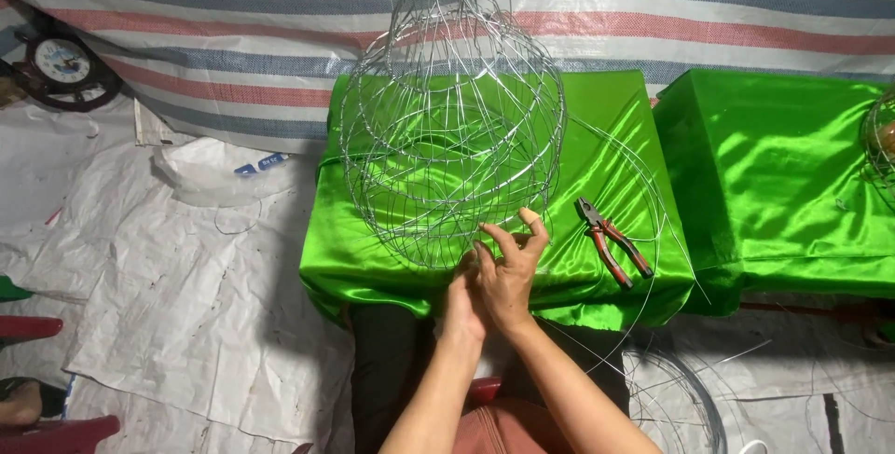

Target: Manually shaping and assembling a wire frame structure by bending and cutting metal wires.

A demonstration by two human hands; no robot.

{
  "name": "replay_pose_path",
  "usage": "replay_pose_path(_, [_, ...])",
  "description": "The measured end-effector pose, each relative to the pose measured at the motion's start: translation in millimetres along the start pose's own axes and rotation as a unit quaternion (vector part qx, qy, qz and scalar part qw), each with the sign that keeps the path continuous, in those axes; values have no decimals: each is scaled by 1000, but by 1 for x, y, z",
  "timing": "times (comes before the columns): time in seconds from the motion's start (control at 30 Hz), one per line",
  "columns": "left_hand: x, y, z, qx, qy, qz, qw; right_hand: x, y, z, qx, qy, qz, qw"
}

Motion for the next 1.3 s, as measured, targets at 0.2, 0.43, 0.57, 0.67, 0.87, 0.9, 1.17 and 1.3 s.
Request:
replay_pose_path(0.2, [2, -5, -8, -1, -21, -15, 1000, 12, 3, -19, -10, -67, -19, 997])
replay_pose_path(0.43, [-12, -2, -6, 56, 1, -4, 998, 7, 9, -41, 20, -108, 2, 994])
replay_pose_path(0.57, [-25, 0, -5, 125, 45, 32, 991, -21, 33, -53, 58, -90, 72, 992])
replay_pose_path(0.67, [-36, 1, -11, 191, 69, 62, 977, -42, 41, -61, 87, -147, 158, 972])
replay_pose_path(0.87, [-39, 6, -9, 239, 77, 64, 966, -58, 60, -52, 57, -228, 182, 955])
replay_pose_path(0.9, [-42, 8, -5, 240, 76, 65, 966, -56, 58, -53, 58, -227, 181, 955])
replay_pose_path(1.17, [-52, 15, 1, 219, 59, 47, 973, -53, 60, -63, 81, -221, 216, 948])
replay_pose_path(1.3, [-59, 15, -2, 197, 92, 80, 973, -63, 69, -69, 41, -239, 204, 948])
Point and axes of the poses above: each hand's wrist, its own x-axis towards the middle knuckle, its own z-axis out of the palm, y = z × x, the point moved 1 cm from there along x, towards the middle knuckle, and after that the axes turned 6 degrees about -z, right-handed, at the moved point
